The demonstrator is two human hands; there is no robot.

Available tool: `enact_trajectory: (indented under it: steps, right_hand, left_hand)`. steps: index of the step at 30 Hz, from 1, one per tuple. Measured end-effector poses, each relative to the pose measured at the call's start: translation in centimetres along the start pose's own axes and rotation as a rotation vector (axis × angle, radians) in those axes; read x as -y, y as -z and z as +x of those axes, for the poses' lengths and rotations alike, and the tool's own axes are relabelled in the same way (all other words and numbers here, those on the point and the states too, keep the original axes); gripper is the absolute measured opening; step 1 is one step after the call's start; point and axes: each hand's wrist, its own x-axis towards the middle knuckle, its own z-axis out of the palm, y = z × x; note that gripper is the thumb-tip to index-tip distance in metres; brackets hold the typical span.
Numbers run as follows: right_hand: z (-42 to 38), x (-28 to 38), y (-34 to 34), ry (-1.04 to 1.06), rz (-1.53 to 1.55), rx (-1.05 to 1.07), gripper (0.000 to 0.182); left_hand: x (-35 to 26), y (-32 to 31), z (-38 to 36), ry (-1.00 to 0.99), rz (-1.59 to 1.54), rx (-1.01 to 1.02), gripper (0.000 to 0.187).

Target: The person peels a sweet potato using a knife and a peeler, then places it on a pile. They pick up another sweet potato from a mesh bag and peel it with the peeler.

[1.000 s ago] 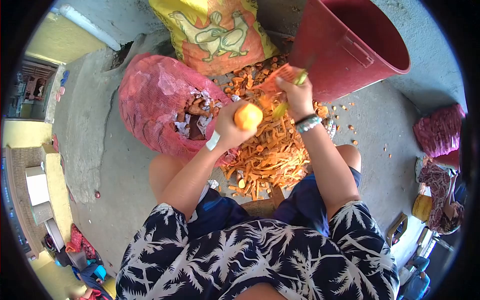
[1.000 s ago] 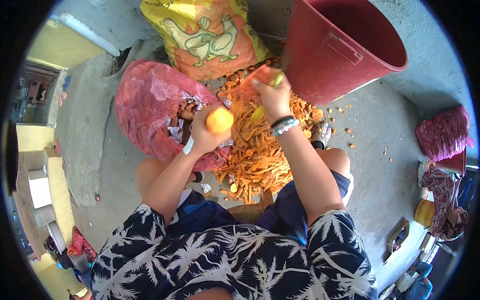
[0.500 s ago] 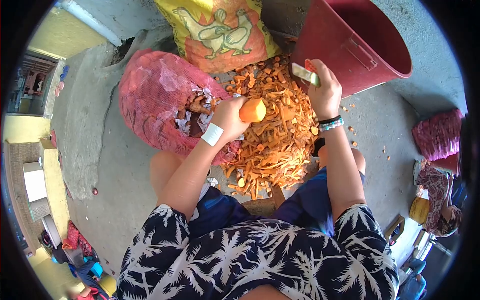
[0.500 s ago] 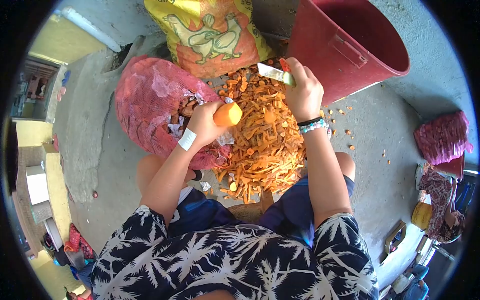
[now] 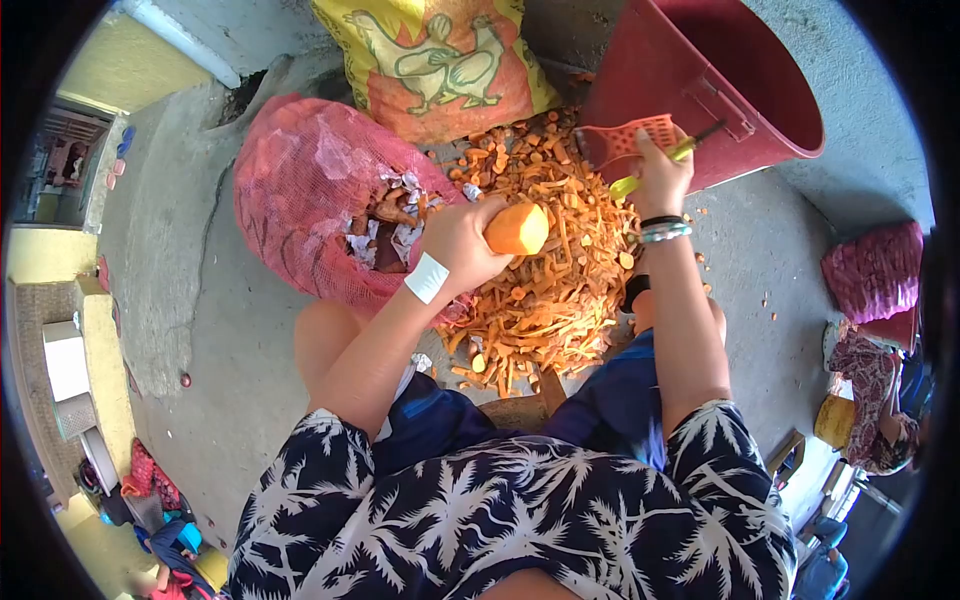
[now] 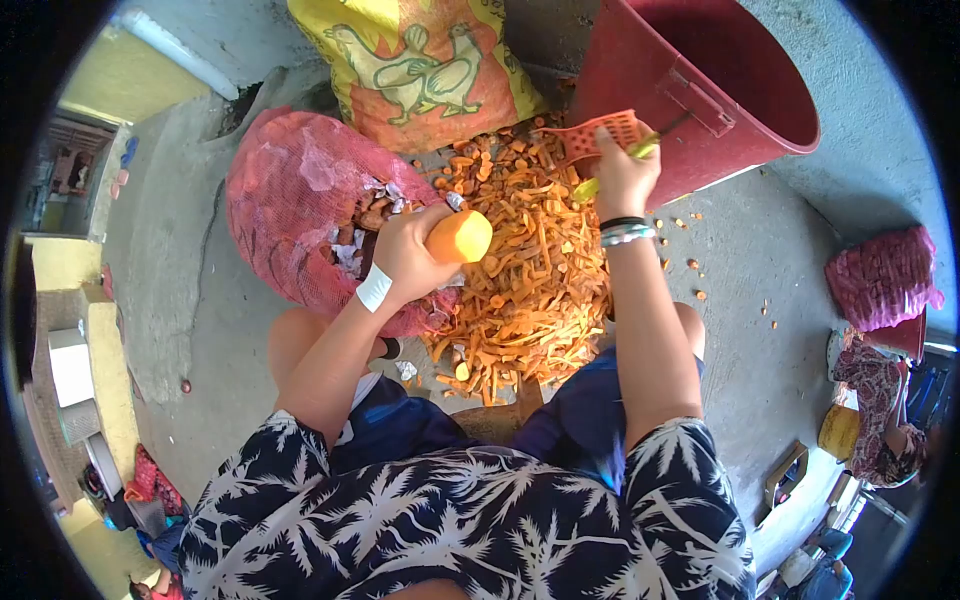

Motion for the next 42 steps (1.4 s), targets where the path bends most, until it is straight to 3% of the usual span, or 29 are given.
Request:
enact_trajectory:
  steps: [3,5,7,9,15,17,19,20,21,23,25,27,28,29,31,32,33,35,36,37,39,40,41,42]
  right_hand:
    - [-0.1,-0.2,0.8,-0.100,0.116,0.068,0.028]
    - [-0.9,-0.5,0.4,-0.157,0.161,0.101,0.028]
    - [-1.7,0.1,-0.6,-0.170,0.098,0.092,0.023]
    - [-1.9,-0.1,-0.9,-0.185,0.099,0.110,0.022]
    - [-3.5,-0.2,-1.6,-0.148,0.136,0.164,0.022]
    - [-5.1,0.5,-2.1,-0.100,0.139,0.156,0.022]
    - [-7.2,1.5,-3.2,-0.178,0.118,0.312,0.023]
    - [-7.5,0.7,-3.2,-0.232,0.131,0.266,0.025]
    - [-6.9,0.4,-3.1,-0.231,0.133,0.264,0.025]
    - [-4.0,-0.2,-2.3,-0.225,-0.091,-0.173,0.028]
    - [0.2,-3.4,1.4,-0.249,0.116,-0.090,0.027]
    - [-0.2,-1.9,1.4,-0.220,0.178,0.068,0.028]
    - [-0.5,-1.4,1.5,-0.223,0.182,0.073,0.028]
    - [-0.8,-1.0,1.5,-0.263,0.061,0.161,0.028]
    - [-1.3,-0.5,1.6,-0.295,-0.050,0.239,0.028]
    - [-1.4,-0.3,1.5,-0.177,-0.338,0.442,0.029]
    - [-1.6,0.1,1.6,-0.052,-0.633,0.637,0.029]
    - [-2.1,1.0,1.5,0.217,-1.003,0.512,0.040]
    - [-1.6,1.1,1.8,0.272,-0.987,0.483,0.039]
    - [-1.3,1.2,2.0,0.317,-0.968,0.452,0.038]
    - [-0.6,1.9,2.2,0.015,-0.523,0.468,0.031]
    - [-0.6,2.3,2.3,-0.054,-0.284,0.465,0.026]
    - [-0.7,2.7,2.4,-0.055,-0.282,0.461,0.026]
    - [-1.0,3.1,2.4,-0.185,-0.042,0.428,0.025]
  left_hand:
    - [2.3,-1.3,-0.2,0.015,-0.246,-0.057,0.039]
    - [3.6,-2.0,0.1,0.169,-0.641,-0.081,0.051]
    - [3.3,-1.7,0.3,0.152,-0.604,-0.040,0.057]
    - [2.5,-2.0,0.0,0.150,-0.389,-0.127,0.052]
    - [2.3,-2.8,0.0,0.146,-0.244,-0.272,0.045]
    - [3.0,-3.2,-0.3,0.250,-0.157,-0.087,0.038]
    - [2.2,-2.5,-0.4,0.229,-0.096,-0.051,0.034]
    - [1.6,-2.0,-0.5,0.208,-0.032,-0.012,0.031]
    - [1.1,-1.5,-0.7,0.205,-0.031,-0.010,0.031]
    - [0.3,-0.8,-1.0,-0.034,-0.286,-0.035,0.031]
    - [0.3,-0.7,-1.3,-0.095,-0.291,-0.063,0.030]
    - [1.2,-1.0,-1.9,0.028,-0.440,-0.135,0.029]
    - [2.2,-1.2,-2.1,0.016,-0.382,-0.138,0.039]
    - [2.8,-1.5,-2.3,0.018,-0.375,-0.139,0.039]
    - [4.0,-2.4,-2.2,0.232,-0.182,-0.101,0.049]
    - [5.1,-2.9,-2.1,0.398,-0.054,0.039,0.055]
    - [6.4,-3.6,-2.7,0.384,-0.051,0.041,0.055]
    - [7.8,-4.7,-4.0,0.251,-0.170,-0.047,0.054]
    - [7.1,-4.9,-3.9,0.106,-0.295,-0.195,0.049]
    - [5.5,-3.9,-3.3,0.107,-0.282,-0.183,0.049]
    - [2.2,-1.7,-2.0,-0.029,-0.276,-0.098,0.043]
    - [0.9,-1.2,-1.5,-0.082,-0.236,-0.137,0.033]
    - [0.2,-1.2,-1.3,-0.084,-0.235,-0.133,0.033]
    - [-0.5,-1.2,-1.1,-0.081,-0.147,-0.185,0.031]
